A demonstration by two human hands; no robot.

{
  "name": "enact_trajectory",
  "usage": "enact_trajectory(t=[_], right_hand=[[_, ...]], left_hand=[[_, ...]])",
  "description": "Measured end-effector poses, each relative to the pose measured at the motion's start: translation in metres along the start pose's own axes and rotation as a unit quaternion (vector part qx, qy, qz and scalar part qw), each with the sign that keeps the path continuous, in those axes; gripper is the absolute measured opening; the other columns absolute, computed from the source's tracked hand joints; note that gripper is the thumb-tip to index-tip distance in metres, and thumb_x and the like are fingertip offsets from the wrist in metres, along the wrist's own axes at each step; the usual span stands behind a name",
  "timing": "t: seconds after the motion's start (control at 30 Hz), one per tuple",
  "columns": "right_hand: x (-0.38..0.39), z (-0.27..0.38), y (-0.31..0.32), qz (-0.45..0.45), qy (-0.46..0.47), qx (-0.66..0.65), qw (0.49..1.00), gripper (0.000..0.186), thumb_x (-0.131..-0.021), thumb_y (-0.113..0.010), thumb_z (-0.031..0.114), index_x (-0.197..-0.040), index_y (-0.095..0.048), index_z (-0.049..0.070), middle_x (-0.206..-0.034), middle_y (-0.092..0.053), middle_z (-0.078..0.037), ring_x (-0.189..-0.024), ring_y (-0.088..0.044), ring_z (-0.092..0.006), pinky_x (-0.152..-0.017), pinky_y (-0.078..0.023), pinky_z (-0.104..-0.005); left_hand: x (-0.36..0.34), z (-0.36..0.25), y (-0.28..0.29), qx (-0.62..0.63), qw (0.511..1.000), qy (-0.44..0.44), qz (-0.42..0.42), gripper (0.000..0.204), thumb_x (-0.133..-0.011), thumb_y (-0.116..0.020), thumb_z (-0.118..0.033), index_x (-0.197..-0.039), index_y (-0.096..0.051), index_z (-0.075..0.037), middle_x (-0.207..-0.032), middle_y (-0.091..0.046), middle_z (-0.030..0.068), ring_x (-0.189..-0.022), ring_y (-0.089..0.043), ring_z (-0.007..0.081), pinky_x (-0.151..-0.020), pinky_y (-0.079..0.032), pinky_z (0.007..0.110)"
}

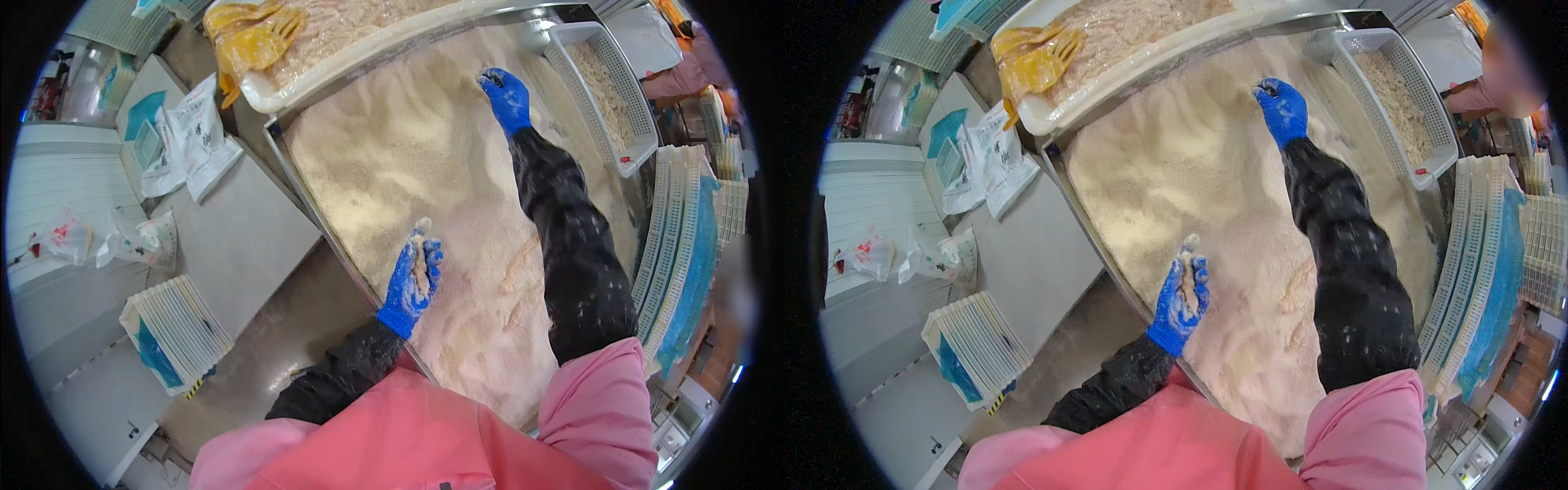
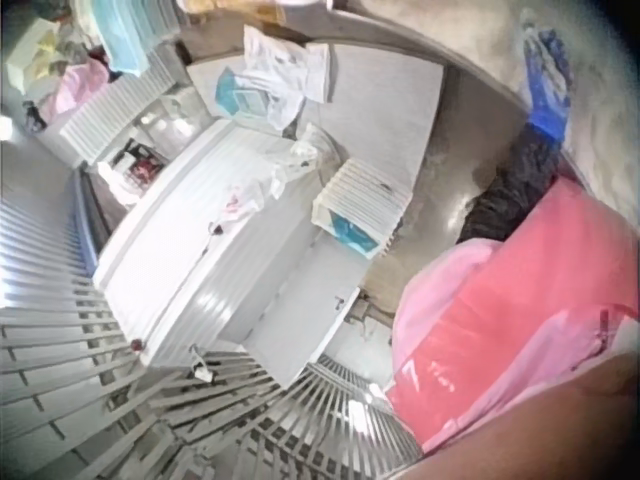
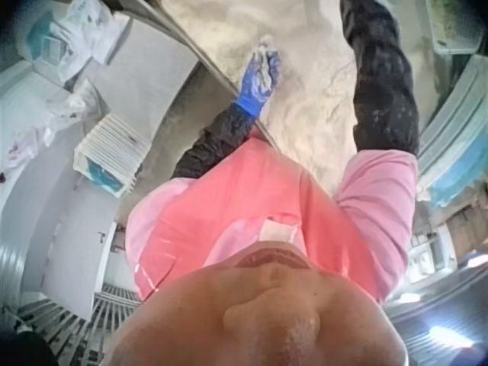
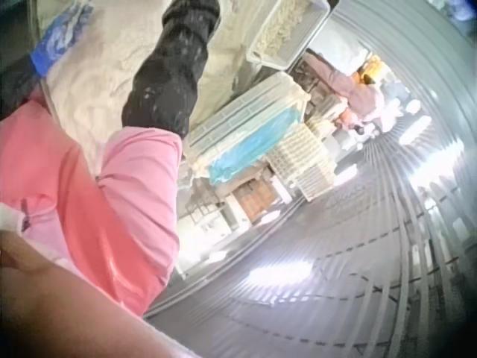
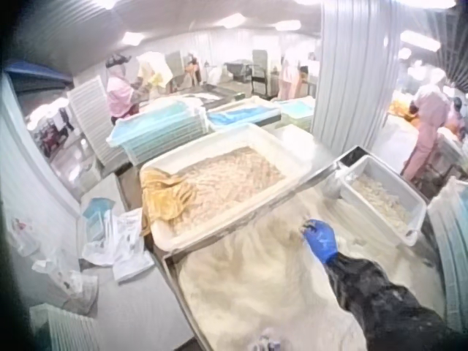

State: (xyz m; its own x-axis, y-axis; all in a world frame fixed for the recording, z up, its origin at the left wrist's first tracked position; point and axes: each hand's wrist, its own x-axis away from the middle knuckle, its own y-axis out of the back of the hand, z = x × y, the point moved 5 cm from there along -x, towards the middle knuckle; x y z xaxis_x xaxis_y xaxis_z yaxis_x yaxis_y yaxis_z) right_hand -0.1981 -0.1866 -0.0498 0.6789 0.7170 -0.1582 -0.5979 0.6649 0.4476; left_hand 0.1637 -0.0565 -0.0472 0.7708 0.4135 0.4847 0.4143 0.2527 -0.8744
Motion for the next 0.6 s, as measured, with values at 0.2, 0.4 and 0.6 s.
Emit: enact_trajectory(t=[0.2,0.4,0.6], right_hand=[[0.196,0.108,0.031,0.065,-0.155,-0.206,0.964,0.014,-0.087,-0.062,0.002,-0.1,-0.066,-0.002,-0.102,-0.068,-0.008,-0.093,-0.061,-0.013,-0.087,-0.048,-0.0258],[0.364,0.166,0.058,-0.009,-0.328,-0.371,0.869,0.019,-0.086,-0.065,0.002,-0.104,-0.062,-0.003,-0.1,-0.066,-0.01,-0.09,-0.062,-0.0147,-0.078,-0.052,-0.0281],[0.419,0.186,0.125,-0.075,-0.106,0.007,0.992,0.025,-0.078,-0.071,0.0,-0.102,-0.065,0.004,-0.092,-0.064,-0.007,-0.074,-0.063,-0.0148,-0.066,-0.049,-0.0257]], left_hand=[[0.004,0.005,-0.023,0.141,0.988,-0.031,0.048,0.043,-0.1,-0.044,-0.027,-0.141,-0.039,-0.013,-0.136,-0.05,0.0023,-0.111,-0.054,0.0131,-0.095,-0.048,0.026],[0.021,0.041,-0.057,0.053,0.998,0.015,0.036,0.044,-0.1,-0.043,-0.031,-0.142,-0.037,-0.02,-0.133,-0.05,0.0022,-0.116,-0.052,0.0156,-0.096,-0.046,0.03],[0.052,0.123,-0.066,-0.126,0.991,0.025,0.046,0.049,-0.099,-0.047,-0.027,-0.144,-0.031,-0.018,-0.125,-0.052,0.0069,-0.113,-0.053,0.0169,-0.093,-0.047,0.03]])
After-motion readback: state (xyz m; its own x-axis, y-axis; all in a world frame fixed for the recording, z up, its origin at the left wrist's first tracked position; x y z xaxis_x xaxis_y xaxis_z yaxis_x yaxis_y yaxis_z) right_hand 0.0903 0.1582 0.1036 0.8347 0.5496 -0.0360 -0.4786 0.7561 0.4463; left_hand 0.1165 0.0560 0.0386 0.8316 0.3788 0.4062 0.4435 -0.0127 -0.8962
